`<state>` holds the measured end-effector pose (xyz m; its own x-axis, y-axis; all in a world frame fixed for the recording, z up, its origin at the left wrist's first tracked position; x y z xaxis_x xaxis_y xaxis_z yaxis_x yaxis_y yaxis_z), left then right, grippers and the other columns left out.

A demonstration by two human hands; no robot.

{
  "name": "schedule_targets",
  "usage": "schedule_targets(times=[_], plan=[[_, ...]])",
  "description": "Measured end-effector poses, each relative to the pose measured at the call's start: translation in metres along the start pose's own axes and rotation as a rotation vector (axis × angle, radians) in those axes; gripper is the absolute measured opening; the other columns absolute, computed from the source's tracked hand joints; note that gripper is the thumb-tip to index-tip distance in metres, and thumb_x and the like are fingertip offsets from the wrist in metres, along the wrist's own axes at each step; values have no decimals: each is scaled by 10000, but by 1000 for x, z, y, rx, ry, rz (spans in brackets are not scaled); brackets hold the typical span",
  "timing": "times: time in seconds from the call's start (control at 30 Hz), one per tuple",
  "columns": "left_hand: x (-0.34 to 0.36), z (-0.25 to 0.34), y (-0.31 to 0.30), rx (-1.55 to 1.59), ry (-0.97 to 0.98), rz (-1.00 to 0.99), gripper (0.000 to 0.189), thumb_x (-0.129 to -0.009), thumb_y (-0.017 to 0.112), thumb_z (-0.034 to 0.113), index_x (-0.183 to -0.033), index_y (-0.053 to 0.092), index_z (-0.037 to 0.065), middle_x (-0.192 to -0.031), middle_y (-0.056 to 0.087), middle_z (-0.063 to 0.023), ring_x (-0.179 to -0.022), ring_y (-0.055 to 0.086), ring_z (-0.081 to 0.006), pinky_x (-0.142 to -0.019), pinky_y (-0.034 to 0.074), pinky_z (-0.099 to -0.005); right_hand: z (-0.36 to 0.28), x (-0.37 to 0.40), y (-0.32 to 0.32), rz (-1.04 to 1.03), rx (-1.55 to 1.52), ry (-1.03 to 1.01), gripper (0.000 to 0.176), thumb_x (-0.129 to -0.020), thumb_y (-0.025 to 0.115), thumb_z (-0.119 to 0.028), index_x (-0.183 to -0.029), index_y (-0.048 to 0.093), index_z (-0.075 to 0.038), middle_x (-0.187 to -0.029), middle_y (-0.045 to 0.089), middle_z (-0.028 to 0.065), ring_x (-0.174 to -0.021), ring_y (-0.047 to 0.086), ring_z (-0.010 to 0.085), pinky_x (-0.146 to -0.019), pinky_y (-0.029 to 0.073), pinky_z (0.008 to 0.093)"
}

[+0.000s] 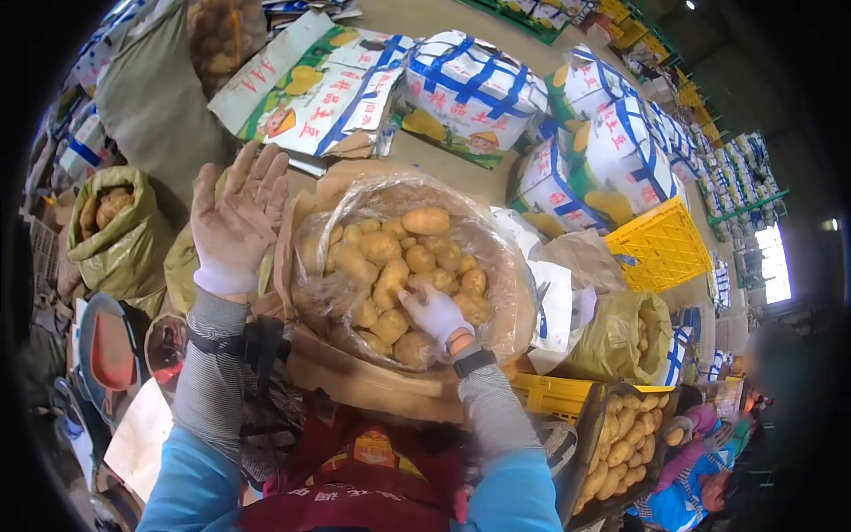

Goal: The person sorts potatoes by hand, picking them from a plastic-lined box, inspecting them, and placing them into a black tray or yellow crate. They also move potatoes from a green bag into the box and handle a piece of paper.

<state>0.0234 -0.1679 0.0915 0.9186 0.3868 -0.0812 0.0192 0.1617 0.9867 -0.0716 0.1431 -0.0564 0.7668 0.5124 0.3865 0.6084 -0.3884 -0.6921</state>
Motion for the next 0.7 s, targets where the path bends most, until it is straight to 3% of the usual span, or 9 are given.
schedule_targets(times=[0.07,0.3,0.5,0.63,0.67,0.7], plan=[[2,7,-1,-13,43,67,654,-992,472,455,-1421,395,-33,-1398,475,-241,-1309,471,-376,-1048,444,-473,10,-34,24,0,-89,-29,534,-906,614,-452,-1265,590,-57,-1138,670,186,-1074,628,356,-945,482,412],[2,10,-6,-62,64,139,691,-992,417,514,-1418,405,-29,-1391,491,-226,-1274,507,-362,-1026,461,-423,-59,-110,54,188,381,-250,441,-881,612,-417,-1196,619,-107,-1138,663,163,-1068,618,353,-922,480,431],[6,0,-3,-84,-12,260,703,-995,374,562,-1420,418,4,-1351,528,-188,-1239,538,-328,-984,482,-402,-70,-209,98,56,775,-118,390,-879,609,-397,-1182,623,-153,-1182,652,173,-1117,611,341,-919,487,445],[1,-6,-6,-59,-37,272,720,-992,366,579,-1426,413,6,-1351,526,-192,-1230,541,-344,-986,494,-419,-33,-277,141,-57,1224,33,418,-929,578,-279,-1345,569,-241,-1268,653,56,-1180,607,261,-886,494,427],[-1,-8,-7,-44,-42,272,720,-993,366,577,-1427,410,4,-1356,522,-197,-1229,542,-350,-984,498,-425,-60,-260,126,-57,1246,35,397,-961,536,-210,-1353,584,-247,-1298,645,14,-1178,609,231,-886,486,406],[-3,-11,-9,-29,-48,273,721,-993,365,576,-1428,408,2,-1361,518,-202,-1228,542,-356,-981,502,-431,-55,-266,127,-100,1221,67,366,-983,492,-239,-1333,600,-228,-1299,641,21,-1176,608,227,-896,474,403]])
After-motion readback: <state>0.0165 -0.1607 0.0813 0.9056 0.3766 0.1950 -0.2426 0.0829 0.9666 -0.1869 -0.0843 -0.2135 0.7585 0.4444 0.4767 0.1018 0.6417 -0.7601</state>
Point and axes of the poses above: each hand's wrist, its own x-axis away from the middle knuckle, its own y-axis out of the palm, z = x × y, the point moved 6 cm from there along -x, towards the middle knuckle
